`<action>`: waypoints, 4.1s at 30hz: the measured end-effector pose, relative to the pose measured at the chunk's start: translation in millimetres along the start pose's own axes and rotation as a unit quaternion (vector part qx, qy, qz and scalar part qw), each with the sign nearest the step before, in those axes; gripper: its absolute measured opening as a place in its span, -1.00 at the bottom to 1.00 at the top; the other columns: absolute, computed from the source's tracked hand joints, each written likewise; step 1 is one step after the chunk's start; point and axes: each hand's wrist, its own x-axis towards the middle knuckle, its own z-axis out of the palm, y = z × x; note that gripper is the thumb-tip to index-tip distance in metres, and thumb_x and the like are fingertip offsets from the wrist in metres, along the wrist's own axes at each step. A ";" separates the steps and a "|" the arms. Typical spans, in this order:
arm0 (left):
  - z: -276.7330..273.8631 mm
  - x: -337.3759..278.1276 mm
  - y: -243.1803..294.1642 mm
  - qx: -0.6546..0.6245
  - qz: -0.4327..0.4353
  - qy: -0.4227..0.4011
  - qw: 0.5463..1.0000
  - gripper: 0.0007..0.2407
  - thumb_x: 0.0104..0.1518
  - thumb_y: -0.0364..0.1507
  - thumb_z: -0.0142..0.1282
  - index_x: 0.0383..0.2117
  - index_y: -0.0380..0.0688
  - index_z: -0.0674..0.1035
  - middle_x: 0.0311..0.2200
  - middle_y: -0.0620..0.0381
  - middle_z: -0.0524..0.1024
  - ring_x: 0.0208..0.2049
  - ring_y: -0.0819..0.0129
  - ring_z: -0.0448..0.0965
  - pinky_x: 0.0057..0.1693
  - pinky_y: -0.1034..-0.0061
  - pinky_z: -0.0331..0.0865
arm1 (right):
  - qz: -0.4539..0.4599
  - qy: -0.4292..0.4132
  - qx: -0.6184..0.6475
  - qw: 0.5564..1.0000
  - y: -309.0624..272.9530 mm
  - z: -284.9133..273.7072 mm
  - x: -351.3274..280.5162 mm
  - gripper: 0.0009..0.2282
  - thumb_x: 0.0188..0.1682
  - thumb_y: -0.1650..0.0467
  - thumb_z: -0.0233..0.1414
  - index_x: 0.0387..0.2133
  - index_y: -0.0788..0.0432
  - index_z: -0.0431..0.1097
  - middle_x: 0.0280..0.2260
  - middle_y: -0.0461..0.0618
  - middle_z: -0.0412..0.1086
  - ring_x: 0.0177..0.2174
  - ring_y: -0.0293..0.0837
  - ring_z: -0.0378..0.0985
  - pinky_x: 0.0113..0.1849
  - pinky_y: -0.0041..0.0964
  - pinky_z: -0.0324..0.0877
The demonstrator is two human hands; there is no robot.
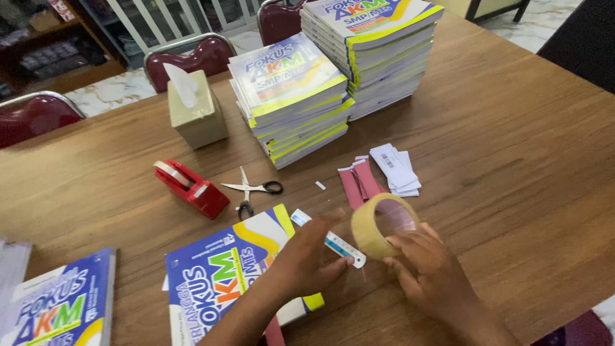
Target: Placing colored labels on book covers and securing them with clear tape.
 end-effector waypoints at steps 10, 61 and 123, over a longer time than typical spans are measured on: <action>-53.0 -62.8 -15.2 -0.375 -0.014 0.103 0.921 0.12 -0.23 0.00 0.40 0.43 -0.16 -0.14 0.29 -0.25 0.28 0.21 -0.13 0.45 0.29 -0.01 0.32 | 0.052 -0.043 0.353 0.933 -94.9 55.5 54.7 -0.63 -0.16 0.41 0.21 -0.03 0.16 0.51 -0.11 -0.07 0.68 -0.23 -0.21 0.74 -0.20 -0.36 0.57; -8.2 -160.7 -48.1 0.144 0.099 0.339 0.924 -0.17 0.16 -0.34 0.43 0.40 0.07 -0.06 0.38 0.02 0.15 0.44 0.02 0.20 0.49 0.11 0.33 | 0.057 -0.173 0.612 0.770 -119.8 116.4 11.9 -0.55 -0.22 0.73 -0.03 0.02 0.39 0.37 -0.05 0.20 0.49 -0.03 -0.01 0.52 0.07 -0.12 0.39; -23.8 -153.7 -13.3 -0.307 -0.201 0.185 0.912 -0.15 0.03 -0.07 0.18 0.40 -0.01 -0.06 0.14 -0.14 0.27 0.00 0.10 0.49 -0.09 0.29 0.61 | 0.081 -0.188 0.597 0.776 -107.6 111.7 15.8 -0.57 -0.13 0.67 -0.03 0.09 0.39 0.34 -0.12 0.13 0.54 -0.17 -0.12 0.55 -0.11 -0.25 0.46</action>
